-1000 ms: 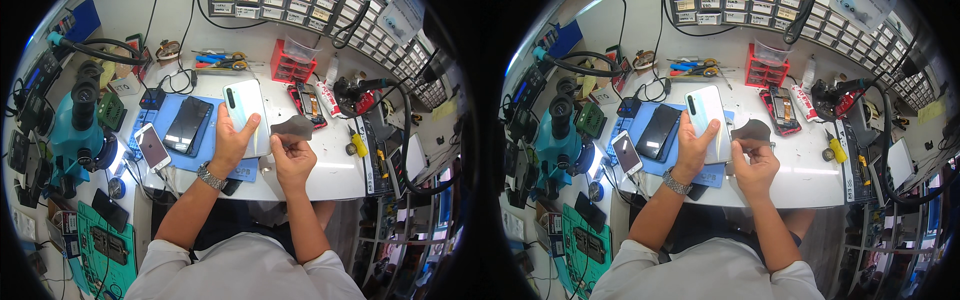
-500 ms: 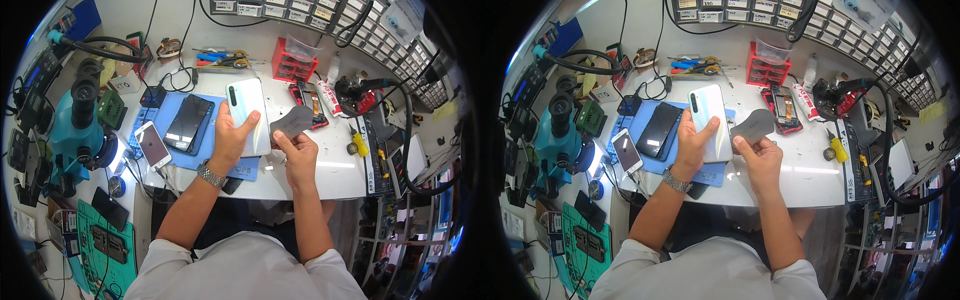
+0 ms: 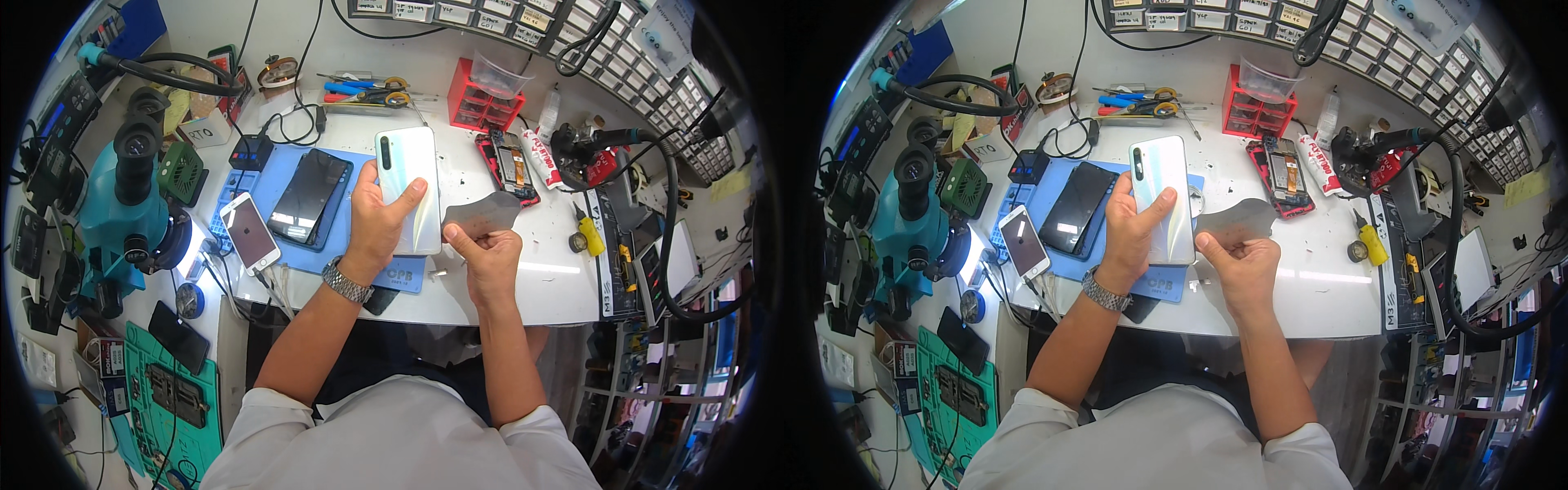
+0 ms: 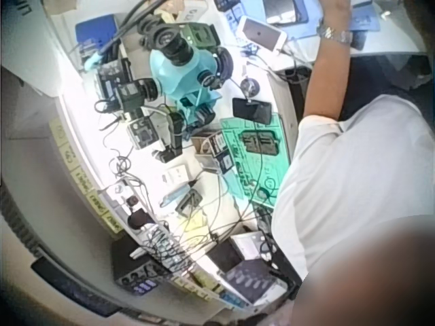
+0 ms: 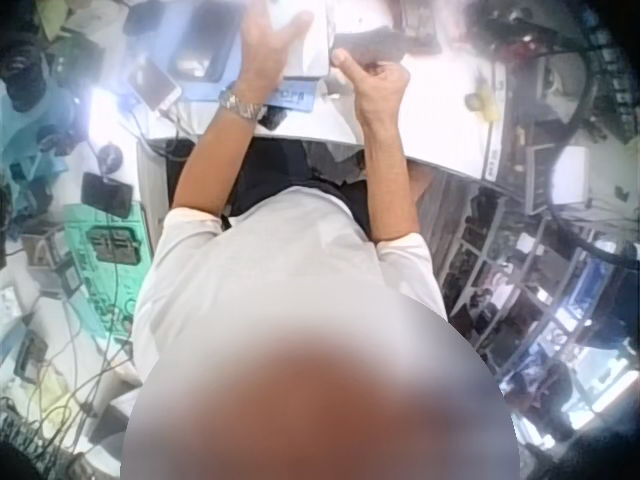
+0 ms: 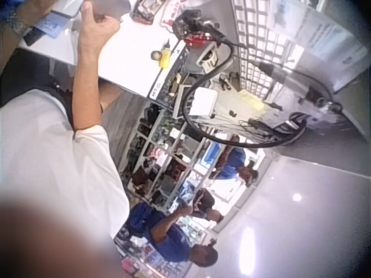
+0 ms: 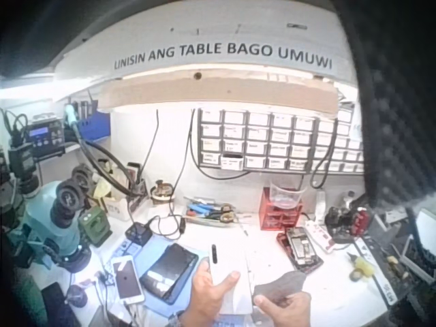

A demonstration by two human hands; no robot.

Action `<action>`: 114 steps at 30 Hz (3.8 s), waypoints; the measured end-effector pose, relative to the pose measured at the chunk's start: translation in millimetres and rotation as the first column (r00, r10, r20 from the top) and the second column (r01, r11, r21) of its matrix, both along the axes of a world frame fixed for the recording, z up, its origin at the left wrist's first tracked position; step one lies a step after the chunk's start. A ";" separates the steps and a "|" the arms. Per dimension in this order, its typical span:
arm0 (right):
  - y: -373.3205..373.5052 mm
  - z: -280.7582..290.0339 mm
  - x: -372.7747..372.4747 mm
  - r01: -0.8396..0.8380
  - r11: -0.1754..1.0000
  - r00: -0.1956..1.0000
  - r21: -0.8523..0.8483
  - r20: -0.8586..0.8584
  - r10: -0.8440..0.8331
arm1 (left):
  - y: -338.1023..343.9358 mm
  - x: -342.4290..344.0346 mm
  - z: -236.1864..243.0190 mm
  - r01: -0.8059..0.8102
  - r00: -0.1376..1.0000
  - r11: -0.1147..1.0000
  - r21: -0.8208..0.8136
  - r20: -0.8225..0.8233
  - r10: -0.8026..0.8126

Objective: The person uses a screwdriver to remove screws from a disassembled smartphone, then handles a white smartphone and a screen protector package. The person connects a multimeter probe to the phone's charging port and later wipes the phone's back with a cloth.

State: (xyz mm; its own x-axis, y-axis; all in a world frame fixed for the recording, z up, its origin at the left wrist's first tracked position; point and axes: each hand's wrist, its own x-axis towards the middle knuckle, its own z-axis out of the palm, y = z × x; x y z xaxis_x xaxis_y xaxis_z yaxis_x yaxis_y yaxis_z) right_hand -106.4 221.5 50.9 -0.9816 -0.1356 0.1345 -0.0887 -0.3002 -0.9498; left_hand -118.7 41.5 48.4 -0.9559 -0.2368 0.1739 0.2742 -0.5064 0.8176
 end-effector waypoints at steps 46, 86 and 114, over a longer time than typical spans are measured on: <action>7.6 -5.5 7.8 -0.016 1.000 0.993 0.021 0.117 0.013 | 2.0 2.6 -2.2 0.011 1.000 1.000 0.020 0.022 -0.012; -14.9 -22.7 5.3 0.250 0.959 0.968 -0.131 0.048 -0.246 | 10.7 3.1 -6.0 0.002 0.999 0.985 -0.172 -0.053 -0.011; -12.9 12.7 -2.6 0.201 0.975 0.969 0.090 -0.163 -0.185 | 13.2 4.6 -7.9 -0.023 0.997 0.999 0.026 -0.072 0.025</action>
State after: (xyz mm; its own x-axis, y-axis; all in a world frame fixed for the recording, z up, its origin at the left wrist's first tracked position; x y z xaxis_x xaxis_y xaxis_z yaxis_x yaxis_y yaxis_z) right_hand -109.0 208.6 63.6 -0.9594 0.0331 0.2801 -0.2817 -0.1623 -0.9457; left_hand -114.1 54.6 40.5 -0.9350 -0.2644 0.2362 0.3444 -0.5191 0.7823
